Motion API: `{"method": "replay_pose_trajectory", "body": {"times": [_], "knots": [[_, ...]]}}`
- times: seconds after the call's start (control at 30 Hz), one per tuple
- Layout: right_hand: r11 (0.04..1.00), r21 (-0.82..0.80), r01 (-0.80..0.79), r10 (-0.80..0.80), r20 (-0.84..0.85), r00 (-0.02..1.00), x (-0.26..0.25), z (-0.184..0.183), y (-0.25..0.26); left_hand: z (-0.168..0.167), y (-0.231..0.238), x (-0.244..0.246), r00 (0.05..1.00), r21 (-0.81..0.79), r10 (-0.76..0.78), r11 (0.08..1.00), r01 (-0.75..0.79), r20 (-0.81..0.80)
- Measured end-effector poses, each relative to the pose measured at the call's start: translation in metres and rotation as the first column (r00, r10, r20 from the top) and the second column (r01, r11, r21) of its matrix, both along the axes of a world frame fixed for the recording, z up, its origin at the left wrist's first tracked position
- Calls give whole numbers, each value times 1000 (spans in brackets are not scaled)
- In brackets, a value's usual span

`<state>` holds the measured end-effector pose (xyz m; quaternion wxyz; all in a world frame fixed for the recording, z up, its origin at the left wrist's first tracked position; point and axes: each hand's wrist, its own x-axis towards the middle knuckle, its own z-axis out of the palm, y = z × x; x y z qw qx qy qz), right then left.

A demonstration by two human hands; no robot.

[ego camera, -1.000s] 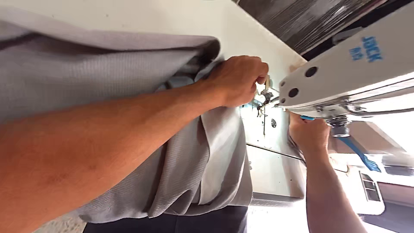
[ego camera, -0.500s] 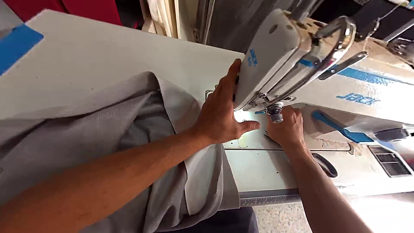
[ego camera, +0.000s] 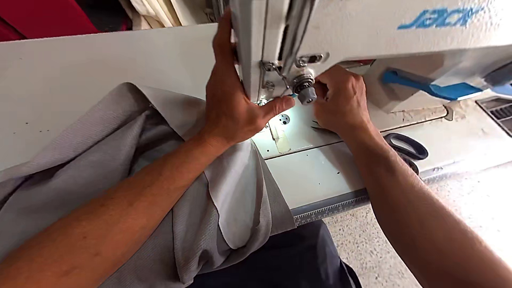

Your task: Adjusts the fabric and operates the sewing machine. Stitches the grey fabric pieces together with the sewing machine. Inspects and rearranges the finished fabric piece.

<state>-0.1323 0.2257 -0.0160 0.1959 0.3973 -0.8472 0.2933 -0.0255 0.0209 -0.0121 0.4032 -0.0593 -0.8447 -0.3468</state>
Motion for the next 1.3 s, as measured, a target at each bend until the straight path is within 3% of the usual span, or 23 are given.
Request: {"method": "replay_pose_trajectory", "body": {"times": [0.3, 0.77, 0.9, 1.03, 1.13, 1.3], "knots": [[999, -32, -15, 15, 0, 1000, -6, -1, 0, -3, 7, -2, 999, 24, 13, 1000, -12, -45], [998, -32, -56, 58, 70, 996, -11, 2, 0, -2, 3, -4, 985, -164, 139, 974, -154, -100], [997, -43, -64, 66, 66, 996, -10, 2, 1, 4, -22, 2, 1000, -267, 10, 964, -7, 10], [997, -53, -56, 60, 66, 996, -12, 3, 2, 11, -55, 10, 990, -425, -82, 897, 124, 117], [997, -63, -48, 52, 58, 997, -13, 2, 3, 7, -68, 11, 979, -408, -171, 890, 203, 114], [996, -84, -2, 4, 31, 1000, -14, 2, 1, 1, -66, 6, 995, -355, -60, 931, 85, 80]]}}
